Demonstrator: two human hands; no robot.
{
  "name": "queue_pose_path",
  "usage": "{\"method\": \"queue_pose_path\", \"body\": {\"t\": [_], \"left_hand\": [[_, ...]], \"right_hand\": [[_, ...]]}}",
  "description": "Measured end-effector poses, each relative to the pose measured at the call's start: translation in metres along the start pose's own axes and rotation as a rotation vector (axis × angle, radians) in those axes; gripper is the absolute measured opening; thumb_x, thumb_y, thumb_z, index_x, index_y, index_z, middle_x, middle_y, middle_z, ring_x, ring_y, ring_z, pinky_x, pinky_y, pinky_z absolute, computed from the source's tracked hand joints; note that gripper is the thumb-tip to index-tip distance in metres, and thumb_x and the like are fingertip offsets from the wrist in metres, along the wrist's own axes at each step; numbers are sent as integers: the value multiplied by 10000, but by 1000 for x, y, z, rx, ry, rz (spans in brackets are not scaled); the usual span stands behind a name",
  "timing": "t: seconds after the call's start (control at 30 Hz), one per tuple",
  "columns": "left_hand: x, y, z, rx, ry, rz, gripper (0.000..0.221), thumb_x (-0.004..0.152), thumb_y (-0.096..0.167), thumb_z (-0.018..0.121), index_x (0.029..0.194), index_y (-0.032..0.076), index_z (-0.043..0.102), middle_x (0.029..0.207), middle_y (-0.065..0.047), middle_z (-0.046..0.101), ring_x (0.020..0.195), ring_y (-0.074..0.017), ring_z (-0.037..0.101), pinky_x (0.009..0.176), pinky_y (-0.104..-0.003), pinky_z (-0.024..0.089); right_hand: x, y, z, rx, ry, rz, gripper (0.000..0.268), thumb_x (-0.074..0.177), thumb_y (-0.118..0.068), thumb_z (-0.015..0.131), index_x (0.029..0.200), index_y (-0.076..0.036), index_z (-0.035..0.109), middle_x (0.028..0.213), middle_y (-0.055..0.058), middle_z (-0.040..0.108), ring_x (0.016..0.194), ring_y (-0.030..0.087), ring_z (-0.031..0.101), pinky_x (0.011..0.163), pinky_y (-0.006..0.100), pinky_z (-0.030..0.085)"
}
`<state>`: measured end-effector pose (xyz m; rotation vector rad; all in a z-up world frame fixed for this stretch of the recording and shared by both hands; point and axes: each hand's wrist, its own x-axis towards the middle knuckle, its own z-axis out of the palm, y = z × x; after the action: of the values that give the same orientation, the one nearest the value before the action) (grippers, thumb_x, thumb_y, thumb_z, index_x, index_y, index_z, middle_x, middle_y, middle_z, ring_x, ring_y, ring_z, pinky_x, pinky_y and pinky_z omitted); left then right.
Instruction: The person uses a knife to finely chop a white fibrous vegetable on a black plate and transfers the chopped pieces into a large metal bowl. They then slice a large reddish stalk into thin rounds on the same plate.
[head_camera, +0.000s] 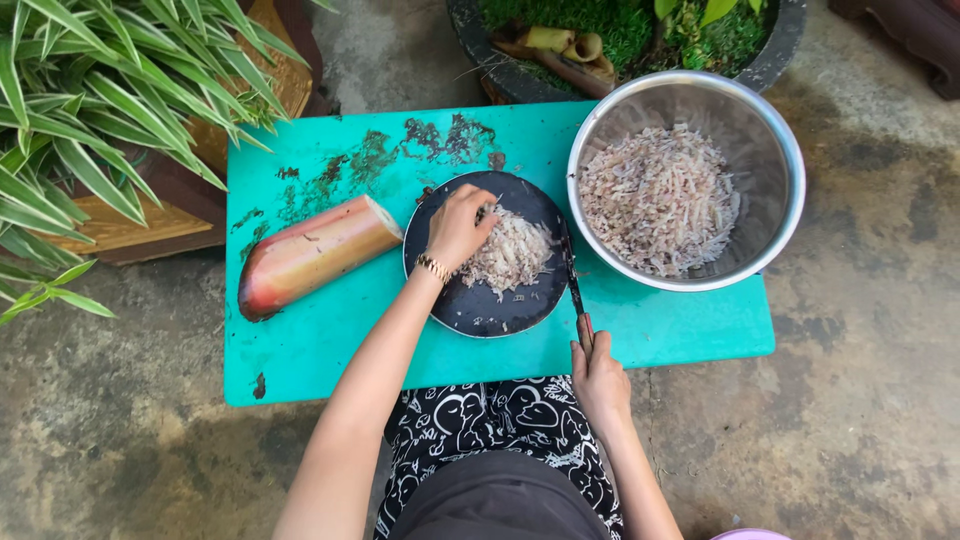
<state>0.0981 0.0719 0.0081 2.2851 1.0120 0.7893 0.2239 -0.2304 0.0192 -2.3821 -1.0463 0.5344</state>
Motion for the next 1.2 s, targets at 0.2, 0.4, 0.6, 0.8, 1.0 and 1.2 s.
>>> {"method": "queue_pose_path", "body": {"t": [0.2, 0.4, 0.6, 0.8, 1.0, 1.2], "left_hand": [[28, -38, 38, -96, -174, 127, 218, 876, 288, 762, 1032, 135, 764, 1055, -93, 672, 1000, -314, 647, 850, -438, 514], [-9, -18, 16, -291, -216, -7, 206, 935, 250, 715, 1074, 99, 730, 1009, -103, 689, 904, -274, 688, 780, -384, 536], [-53, 11, -31, -280, 29, 36, 205, 909, 141, 741, 1077, 31, 703, 1039, -114, 712, 891, -286, 703, 768, -359, 546], [-81, -17, -23, -262, 135, 19, 178, 921, 83, 719, 1091, 57, 761, 1124, -120, 707, 968, -268, 729, 827, -355, 578], [-82, -29, -28, -312, 112, -206, 215, 952, 96, 690, 1156, 92, 758, 1098, -106, 691, 921, -248, 724, 787, -348, 591], [-89, -14, -43, -228, 208, -29, 176, 967, 99, 688, 1132, 71, 741, 1125, -102, 700, 956, -258, 715, 821, -346, 576]], "right_hand": [[9, 4, 11, -83, -11, -19, 295, 993, -314, 560, 1099, -68, 436, 820, 296, 702, 749, 522, 673, 655, 631, 508], [23, -24, 9, -75, -131, -142, 283, 1013, -309, 561, 1081, -59, 446, 781, 256, 712, 741, 508, 672, 652, 607, 518], [8, -54, 6, -162, -79, -217, 278, 986, -316, 576, 1080, -70, 490, 847, 216, 718, 697, 468, 691, 604, 576, 545], [9, -55, 18, -136, -89, -298, 272, 981, -299, 581, 1064, -60, 481, 881, 224, 716, 730, 469, 692, 615, 568, 548], [7, -57, -1, 23, -137, -279, 274, 992, -289, 560, 1120, -61, 479, 783, 277, 693, 744, 501, 675, 628, 590, 506], [-15, -60, 20, 54, -187, -241, 333, 1000, -238, 515, 1247, -33, 431, 760, 335, 667, 739, 537, 654, 630, 617, 497]]}}
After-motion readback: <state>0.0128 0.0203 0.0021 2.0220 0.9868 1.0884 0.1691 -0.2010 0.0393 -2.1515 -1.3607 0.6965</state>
